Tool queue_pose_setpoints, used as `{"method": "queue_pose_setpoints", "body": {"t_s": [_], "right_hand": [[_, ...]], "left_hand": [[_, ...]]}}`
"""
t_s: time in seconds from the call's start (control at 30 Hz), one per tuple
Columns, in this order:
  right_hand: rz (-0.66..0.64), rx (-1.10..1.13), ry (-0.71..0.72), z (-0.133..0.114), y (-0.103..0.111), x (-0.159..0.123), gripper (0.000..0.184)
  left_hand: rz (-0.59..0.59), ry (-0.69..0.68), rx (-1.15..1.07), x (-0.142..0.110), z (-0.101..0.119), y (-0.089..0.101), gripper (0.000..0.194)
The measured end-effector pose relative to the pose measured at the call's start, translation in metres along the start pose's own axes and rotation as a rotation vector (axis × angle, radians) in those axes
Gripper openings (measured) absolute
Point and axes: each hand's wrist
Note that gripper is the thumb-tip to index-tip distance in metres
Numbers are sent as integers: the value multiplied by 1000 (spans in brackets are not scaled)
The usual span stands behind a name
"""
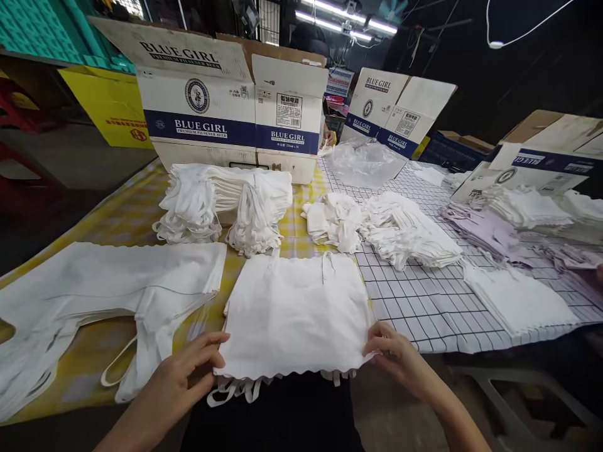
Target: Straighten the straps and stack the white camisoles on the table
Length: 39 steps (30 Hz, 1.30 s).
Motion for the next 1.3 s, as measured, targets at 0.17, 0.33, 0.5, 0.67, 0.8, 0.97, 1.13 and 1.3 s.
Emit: {"method": "queue_pose_setpoints", "body": {"t_s": [0.17, 0.33, 0.5, 0.67, 0.8, 0.97, 1.13, 1.3], "right_hand": [[-1, -17, -24, 9, -3, -4, 18], [-5, 15, -53, 18, -5, -8, 18], [30, 90, -99, 17, -6, -11, 20], [81, 143, -89, 13, -7, -12, 19], [140, 137, -39, 10, -7, -12, 17], [176, 108, -14, 5, -7, -14, 16], [232, 134, -43, -1, -11, -17, 15], [273, 178, -69, 0, -15, -16, 23]], "left_hand": [[39, 0, 19, -7, -9, -11, 7], [128, -53, 92, -8, -14, -13, 8], [140, -113, 173, -5, -22, -12, 8], [151, -70, 224, -5, -33, -23, 12], [188, -93, 181, -3, -30, -32, 17], [298, -321, 224, 5, 4, -35, 33], [260, -444, 214, 13, 68, -70, 23], [129, -549, 352, 22, 122, -119, 55]]}}
Point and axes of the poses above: each hand's wrist, its own x-axis towards the middle knuckle, its own y-axis out of the back of the hand, z = x × y, and after that the axes turned 6 degrees about y, right-handed
